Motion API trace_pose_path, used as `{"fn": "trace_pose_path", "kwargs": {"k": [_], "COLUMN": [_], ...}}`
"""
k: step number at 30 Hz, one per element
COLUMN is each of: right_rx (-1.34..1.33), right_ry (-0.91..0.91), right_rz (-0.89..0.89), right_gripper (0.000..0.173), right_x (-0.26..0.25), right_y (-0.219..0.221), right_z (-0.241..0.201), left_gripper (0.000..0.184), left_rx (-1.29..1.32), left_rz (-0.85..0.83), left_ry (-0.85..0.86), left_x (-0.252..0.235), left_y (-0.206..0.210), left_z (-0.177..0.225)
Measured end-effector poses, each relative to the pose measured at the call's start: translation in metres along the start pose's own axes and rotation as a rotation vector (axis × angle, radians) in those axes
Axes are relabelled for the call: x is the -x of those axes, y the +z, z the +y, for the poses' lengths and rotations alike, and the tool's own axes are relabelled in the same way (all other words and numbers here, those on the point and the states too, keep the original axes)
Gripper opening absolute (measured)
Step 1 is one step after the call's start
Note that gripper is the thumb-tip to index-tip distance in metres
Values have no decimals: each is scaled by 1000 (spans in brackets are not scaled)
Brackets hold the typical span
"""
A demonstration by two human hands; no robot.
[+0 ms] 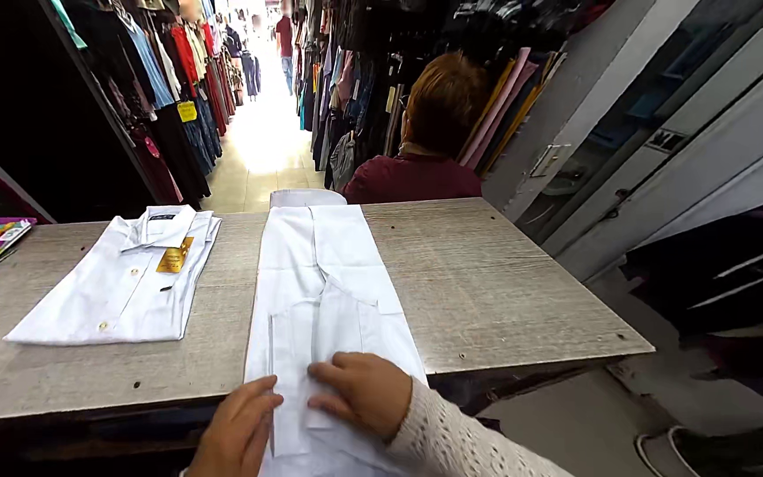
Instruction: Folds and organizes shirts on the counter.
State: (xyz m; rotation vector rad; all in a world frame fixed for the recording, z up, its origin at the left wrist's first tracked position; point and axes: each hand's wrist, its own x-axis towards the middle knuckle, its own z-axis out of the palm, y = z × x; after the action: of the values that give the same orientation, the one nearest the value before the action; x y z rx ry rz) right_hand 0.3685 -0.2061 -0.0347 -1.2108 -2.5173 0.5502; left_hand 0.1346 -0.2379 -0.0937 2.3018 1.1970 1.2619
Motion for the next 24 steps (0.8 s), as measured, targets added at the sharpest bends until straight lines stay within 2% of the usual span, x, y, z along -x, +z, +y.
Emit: {"fn": "trace_pose_path", "kwargs": {"k": [2, 4, 5, 7, 9, 12, 15, 17, 19, 21, 24], "right_rx": [-6, -47, -83, -119, -90, 125, 367, 426, 435, 317, 117], "right_ry": [52, -55, -129, -209, -209, -216, -155, -159, -173, -235, -345], "right_rz": [54, 203, 202, 52, -16, 245, 396, 454, 545, 595, 565], "right_gripper": [41, 37, 34, 28, 40, 63, 70, 71, 52, 42, 34], "right_x": [-2, -1, 0, 4, 17, 59, 105, 121, 120, 111, 108], "right_y": [-4, -7, -6, -7, -11, -14, 3, 24, 38, 35, 13], "right_z": [5, 19, 24, 26, 19, 35, 76, 92, 93, 85, 79], "left_gripper": [20, 19, 20, 24, 31, 36, 34, 36, 40, 37, 29], "left_rx": [-10, -47, -98, -230, -367, -530, -579, -538, -449, -289, -73], "left_rz": [36, 110, 131, 143, 151, 179, 194, 150, 85, 34, -50], "left_ry": [26, 6, -5, 8, 71, 169, 259, 327, 411, 494, 539], "left_x": [22, 41, 50, 63, 64, 60, 50, 40, 22, 3, -22], "left_y": [-1, -8, -11, -17, -17, -13, -4, 4, 9, 10, -9], "left_z": [1, -3, -8, -21, -33, -37, -36, -39, -41, -40, -29]}}
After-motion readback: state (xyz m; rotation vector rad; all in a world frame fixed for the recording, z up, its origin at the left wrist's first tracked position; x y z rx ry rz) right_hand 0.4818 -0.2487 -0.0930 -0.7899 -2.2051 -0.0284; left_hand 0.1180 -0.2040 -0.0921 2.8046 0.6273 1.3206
